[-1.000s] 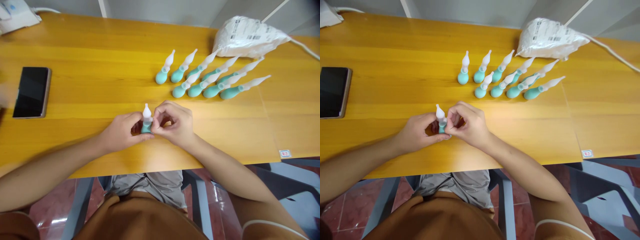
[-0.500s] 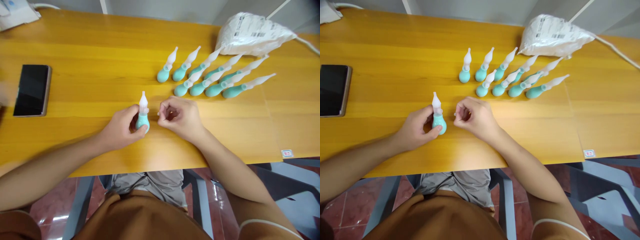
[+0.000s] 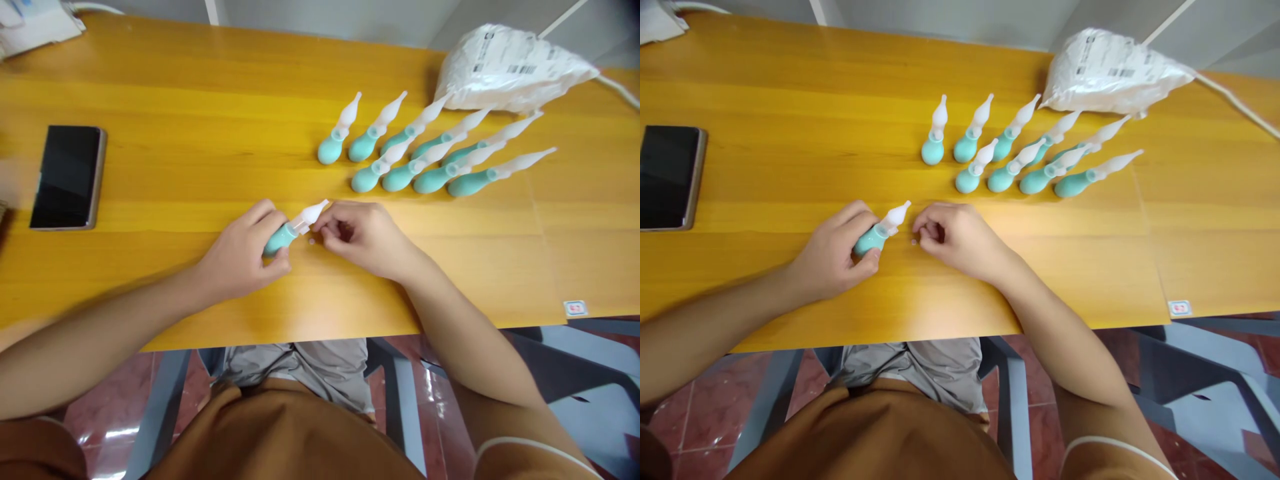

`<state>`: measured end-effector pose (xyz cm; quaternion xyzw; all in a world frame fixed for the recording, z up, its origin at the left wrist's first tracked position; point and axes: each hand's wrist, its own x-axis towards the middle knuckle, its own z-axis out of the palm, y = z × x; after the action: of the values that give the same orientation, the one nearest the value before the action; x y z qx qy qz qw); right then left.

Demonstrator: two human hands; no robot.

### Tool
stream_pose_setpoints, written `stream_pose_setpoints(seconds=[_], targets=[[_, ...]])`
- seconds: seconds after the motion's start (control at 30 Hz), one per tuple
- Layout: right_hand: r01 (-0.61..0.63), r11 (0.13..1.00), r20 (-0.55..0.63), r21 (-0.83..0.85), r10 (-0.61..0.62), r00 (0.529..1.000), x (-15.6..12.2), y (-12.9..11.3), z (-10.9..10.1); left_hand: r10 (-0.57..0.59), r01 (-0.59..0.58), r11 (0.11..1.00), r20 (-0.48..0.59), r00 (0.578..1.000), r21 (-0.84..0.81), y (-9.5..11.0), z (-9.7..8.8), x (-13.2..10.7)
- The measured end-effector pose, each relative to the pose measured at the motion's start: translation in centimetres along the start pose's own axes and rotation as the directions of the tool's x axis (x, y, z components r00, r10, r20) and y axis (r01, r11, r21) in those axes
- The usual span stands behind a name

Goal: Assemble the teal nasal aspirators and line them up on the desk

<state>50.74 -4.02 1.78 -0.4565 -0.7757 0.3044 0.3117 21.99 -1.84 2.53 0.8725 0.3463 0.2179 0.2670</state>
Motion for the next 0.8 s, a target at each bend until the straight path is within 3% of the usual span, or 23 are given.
stream_pose_setpoints(seconds=[0.1, 0.27, 0.4, 0.6, 0.8], targets=[[-0.047, 0.986, -0.062, 0.160, 0.058, 0.996, -0.2, 0.0, -0.7, -0.022, 0.022, 1.000, 0.017, 1.000, 0.004, -0.2, -0.1, 0.0], [-0.076, 0.865, 0.039, 0.496, 0.065, 0.997, -0.2, -0.6, -0.2, -0.035, 0.032, 0.998, 0.050, 0.998, 0.047, -0.4, 0.1, -0.1], [-0.094, 0.834, 0.034, 0.544, 0.090, 0.995, 0.2, -0.6, 0.8, -0.062, 0.062, 0.998, 0.052, 0.997, 0.005, -0.3, 0.4, -0.1], [-0.215, 0.719, 0.113, 0.661, 0.188, 0.976, 0.5, -0.8, 1.2, -0.017, 0.040, 0.987, 0.147, 0.989, -0.155, -0.4, -0.1, 0.4], [-0.148, 0.624, 0.048, 0.767, 0.174, 0.984, 1.0, -1.3, 2.3, -0.050, 0.115, 0.927, 0.185, 0.981, -0.358, -0.5, -0.6, 0.5]])
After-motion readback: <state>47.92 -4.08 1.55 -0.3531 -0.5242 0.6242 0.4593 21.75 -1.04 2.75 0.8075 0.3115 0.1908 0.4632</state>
